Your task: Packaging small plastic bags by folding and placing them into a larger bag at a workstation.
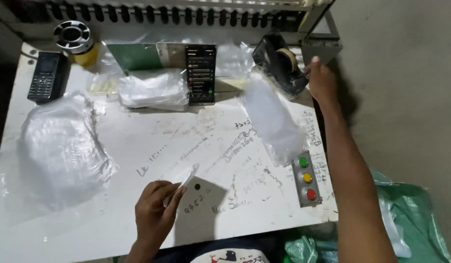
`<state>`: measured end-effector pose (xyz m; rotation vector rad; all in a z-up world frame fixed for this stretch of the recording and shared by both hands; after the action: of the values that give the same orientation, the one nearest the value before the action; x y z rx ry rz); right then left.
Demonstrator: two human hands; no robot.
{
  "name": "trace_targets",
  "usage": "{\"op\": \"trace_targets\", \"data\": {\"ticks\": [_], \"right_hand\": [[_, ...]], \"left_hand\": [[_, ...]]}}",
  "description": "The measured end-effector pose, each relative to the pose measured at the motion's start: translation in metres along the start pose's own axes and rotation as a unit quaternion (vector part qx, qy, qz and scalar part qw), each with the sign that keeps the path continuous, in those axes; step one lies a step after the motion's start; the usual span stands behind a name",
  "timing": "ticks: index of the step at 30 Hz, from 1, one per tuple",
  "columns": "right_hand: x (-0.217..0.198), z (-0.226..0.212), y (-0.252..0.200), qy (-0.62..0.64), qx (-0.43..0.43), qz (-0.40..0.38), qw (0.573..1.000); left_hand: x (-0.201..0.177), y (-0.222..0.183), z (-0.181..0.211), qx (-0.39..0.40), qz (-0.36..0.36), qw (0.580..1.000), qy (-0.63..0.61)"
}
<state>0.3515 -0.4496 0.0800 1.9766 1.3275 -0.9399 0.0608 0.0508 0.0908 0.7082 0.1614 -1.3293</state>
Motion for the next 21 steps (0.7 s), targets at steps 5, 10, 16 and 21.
{"op": "trace_targets", "data": {"ticks": [5, 10, 16, 21], "right_hand": [[0.011, 0.002, 0.012, 0.064, 0.084, -0.116, 0.988], [-0.025, -0.030, -0.014, 0.080, 0.018, -0.121, 0.989], [-0.006, 0.032, -0.031, -0.091, -0.048, -0.027, 0.994], [0.068, 0.042, -0.126, 0.193, 0.142, -0.178, 0.954]], "left_hand": [[0.006, -0.006, -0.001, -0.025, 0.021, 0.999, -0.009], [0.014, -0.006, -0.002, -0.045, 0.022, 0.999, -0.017], [0.024, -0.008, 0.001, -0.029, 0.068, 0.997, -0.014], [0.077, -0.027, 0.024, 0.175, 0.039, 0.980, 0.083]]}}
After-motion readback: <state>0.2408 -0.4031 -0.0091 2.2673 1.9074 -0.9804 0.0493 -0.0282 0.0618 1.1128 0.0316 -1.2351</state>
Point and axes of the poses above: each hand's wrist, its own y-axis towards the middle knuckle, its own x-axis out of the palm, z = x × y, the point moved 9 cm from there along y, towards the middle knuckle, and after that the axes turned 1 degree about y, right-handed, at the moved point
